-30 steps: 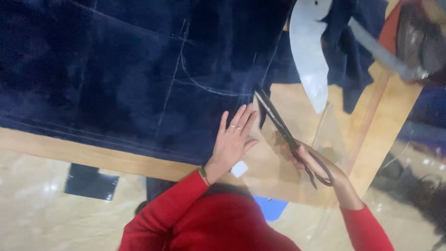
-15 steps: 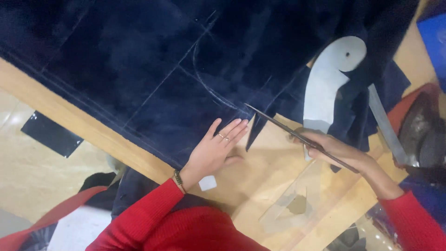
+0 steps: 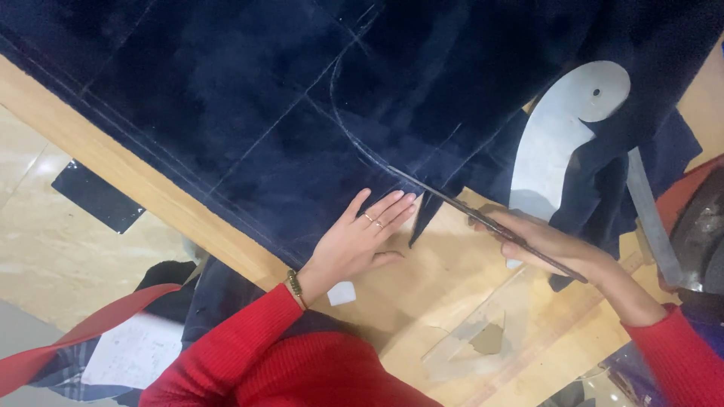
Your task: The person marks a piece of dark blue fabric with white chalk and then uses large industrial shears to cut out the pattern pieces on a wooden table.
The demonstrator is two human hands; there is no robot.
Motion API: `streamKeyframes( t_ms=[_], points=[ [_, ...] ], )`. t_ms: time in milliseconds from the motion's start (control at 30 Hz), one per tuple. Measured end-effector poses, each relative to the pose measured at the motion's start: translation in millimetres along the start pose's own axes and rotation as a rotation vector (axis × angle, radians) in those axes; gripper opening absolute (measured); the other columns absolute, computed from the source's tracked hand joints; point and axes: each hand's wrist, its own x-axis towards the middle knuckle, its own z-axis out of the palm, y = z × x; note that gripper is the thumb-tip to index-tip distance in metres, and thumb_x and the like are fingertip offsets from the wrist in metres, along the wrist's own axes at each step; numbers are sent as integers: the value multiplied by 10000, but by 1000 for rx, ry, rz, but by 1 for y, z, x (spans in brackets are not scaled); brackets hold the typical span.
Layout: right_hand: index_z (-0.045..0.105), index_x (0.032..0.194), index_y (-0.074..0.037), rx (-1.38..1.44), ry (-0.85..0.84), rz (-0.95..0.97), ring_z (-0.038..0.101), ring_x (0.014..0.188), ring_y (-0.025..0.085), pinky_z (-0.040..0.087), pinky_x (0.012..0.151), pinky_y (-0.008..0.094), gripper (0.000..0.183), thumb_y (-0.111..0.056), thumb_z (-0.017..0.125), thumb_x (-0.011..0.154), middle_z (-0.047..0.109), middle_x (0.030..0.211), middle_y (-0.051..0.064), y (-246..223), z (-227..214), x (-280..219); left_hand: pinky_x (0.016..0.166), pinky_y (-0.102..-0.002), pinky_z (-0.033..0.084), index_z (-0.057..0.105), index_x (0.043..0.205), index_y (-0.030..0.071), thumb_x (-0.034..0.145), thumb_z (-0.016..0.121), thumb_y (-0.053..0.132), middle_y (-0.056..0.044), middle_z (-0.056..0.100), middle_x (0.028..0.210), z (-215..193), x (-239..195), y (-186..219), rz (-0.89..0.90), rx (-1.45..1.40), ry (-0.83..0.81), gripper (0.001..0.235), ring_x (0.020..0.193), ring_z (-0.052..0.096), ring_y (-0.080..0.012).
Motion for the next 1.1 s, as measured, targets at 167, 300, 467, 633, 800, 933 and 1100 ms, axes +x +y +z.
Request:
streamKeyframes(
  t_ms=[167, 300, 467, 633, 800, 933, 1100],
  points=[
    [530, 1410, -112, 6, -52, -347, 554, 1305, 163, 390, 1061, 306, 692, -596, 396, 934, 600, 1423, 53, 35, -6, 1, 1259, -477, 223, 278, 1627, 150, 991, 476, 697, -14, 247, 1703, -13, 3, -2, 7, -122, -186, 861, 1576, 226, -184],
    [470, 1473, -141, -16, -38, -256, 575, 1250, 127, 423, 1001, 259, 674, -536, 448, 927, 604, 1452, 8, 41, -3, 3, 1238, -477, 275, 309, 1617, 132, 980, 553, 673, -10, 285, 1692, -15, 3, -3, 19, -88, -140, 871, 1557, 283, -171],
    [476, 1478, -160, -61, -20, -255, 529, 1383, 180, 375, 1110, 322, 687, -562, 439, 923, 565, 1501, 33, 21, -3, -1, 1267, -494, 182, 307, 1618, 150, 1007, 467, 663, -28, 260, 1699, -8, 1, -2, 4, -179, -187, 813, 1580, 212, -207],
    [472, 1478, -162, -67, -11, -223, 529, 1356, 174, 376, 1084, 315, 691, -559, 454, 914, 540, 1513, 33, 15, 1, -2, 1260, -485, 219, 304, 1624, 149, 1009, 459, 681, -18, 244, 1703, -11, 1, -2, 18, -99, -176, 828, 1578, 208, -189],
    [450, 1481, -158, -8, -5, -247, 547, 1345, 227, 413, 1088, 365, 783, -632, 456, 858, 513, 1536, 57, 18, 7, 3, 1272, -491, 176, 266, 1636, 148, 1017, 440, 674, -13, 203, 1714, -8, 0, -2, 18, -110, -197, 830, 1587, 167, -187],
    [527, 1400, -160, -68, 62, -240, 628, 1144, 190, 480, 949, 328, 691, -605, 486, 874, 630, 1320, 41, 39, 11, 9, 1271, -488, 185, 277, 1633, 151, 1020, 437, 673, -13, 212, 1712, -8, 0, -1, 18, -115, -189, 821, 1585, 171, -186],
    [612, 913, -159, -93, 161, -69, 498, 758, 122, 410, 706, 289, 67, -159, 577, 970, 508, 831, -21, 34, 15, 6, 1269, -484, 185, 241, 1639, 161, 1025, 406, 668, -8, 177, 1719, -8, 0, -2, 20, -109, -221, 813, 1590, 145, -184]
  ],
)
